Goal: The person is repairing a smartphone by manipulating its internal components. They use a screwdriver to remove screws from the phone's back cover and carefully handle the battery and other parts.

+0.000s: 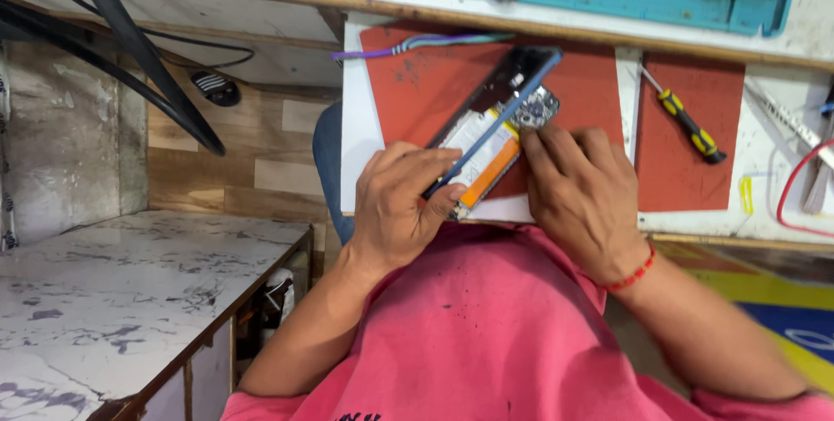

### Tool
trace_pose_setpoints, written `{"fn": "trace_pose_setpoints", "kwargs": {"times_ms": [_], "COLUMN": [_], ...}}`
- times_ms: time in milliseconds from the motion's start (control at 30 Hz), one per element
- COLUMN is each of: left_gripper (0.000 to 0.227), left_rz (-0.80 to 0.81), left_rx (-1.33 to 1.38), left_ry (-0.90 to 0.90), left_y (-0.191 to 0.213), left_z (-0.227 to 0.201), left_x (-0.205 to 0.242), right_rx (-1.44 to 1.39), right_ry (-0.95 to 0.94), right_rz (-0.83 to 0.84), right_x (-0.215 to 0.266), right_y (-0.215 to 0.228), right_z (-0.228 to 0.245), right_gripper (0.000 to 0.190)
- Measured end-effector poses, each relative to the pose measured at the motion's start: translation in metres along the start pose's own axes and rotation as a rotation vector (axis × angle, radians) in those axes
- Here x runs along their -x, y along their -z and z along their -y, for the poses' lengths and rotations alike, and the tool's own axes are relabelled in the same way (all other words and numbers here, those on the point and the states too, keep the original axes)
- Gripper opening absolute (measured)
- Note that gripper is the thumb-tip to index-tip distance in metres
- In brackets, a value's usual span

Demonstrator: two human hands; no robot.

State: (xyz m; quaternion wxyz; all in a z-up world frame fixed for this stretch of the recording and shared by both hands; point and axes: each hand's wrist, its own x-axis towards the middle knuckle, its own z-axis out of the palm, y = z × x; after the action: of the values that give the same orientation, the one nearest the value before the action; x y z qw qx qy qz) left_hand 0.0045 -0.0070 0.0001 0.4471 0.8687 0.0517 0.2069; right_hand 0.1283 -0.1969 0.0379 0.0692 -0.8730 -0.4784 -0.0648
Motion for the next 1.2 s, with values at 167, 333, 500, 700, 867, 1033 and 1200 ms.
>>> {"fn": "trace_pose_setpoints", "kwargs": {"times_ms": [167,333,500,700,867,1033,1200], "left_gripper": [0.037,0.036,0.036,0.037,0.034,0.03,0.028], "left_rz": [0.007,0.004,0.012,0.009,0.018,0.008,-0.015], "left_rx": [0.012,0.001,0.032,-0.007,-0.01,0.016,0.086], "left_ry": [0.003,-0.002,0.019,-0.004,0.011,0.0,0.014], "left_y": [0.001,0.003,0.005,0.006,0.006,0.008,0.008], "left_z": [-0.007,-0.005,-0.008,-0.01,-0.012,-0.01,-0.005], "left_x": [-0.002,-0.001,-0.002,-0.004,-0.004,-0.004,-0.01], "right_rx": [-0.015,-0.384,-0.433,-0.352,-0.463,-0.443,-0.408], "right_ry": [0.086,-0.078,-0.215,-0.08,-0.068,0.091,0.145], "right_rz": [0.03,-0.123,-0.168,-0.187,-0.245,-0.253,-0.264], "right_x": [0.004,0.018,0.024,0.003,-0.015,-0.028,-0.044], "right_y": [-0.001,-0.012,-0.018,-0.026,-0.027,-0.029,-0.035], "right_z": [-0.013,-0.026,-0.022,-0.022,-0.027,-0.036,-0.041], "right_gripper": [0.042,0.038,0.021,0.021,0.022,0.022,0.019]}}
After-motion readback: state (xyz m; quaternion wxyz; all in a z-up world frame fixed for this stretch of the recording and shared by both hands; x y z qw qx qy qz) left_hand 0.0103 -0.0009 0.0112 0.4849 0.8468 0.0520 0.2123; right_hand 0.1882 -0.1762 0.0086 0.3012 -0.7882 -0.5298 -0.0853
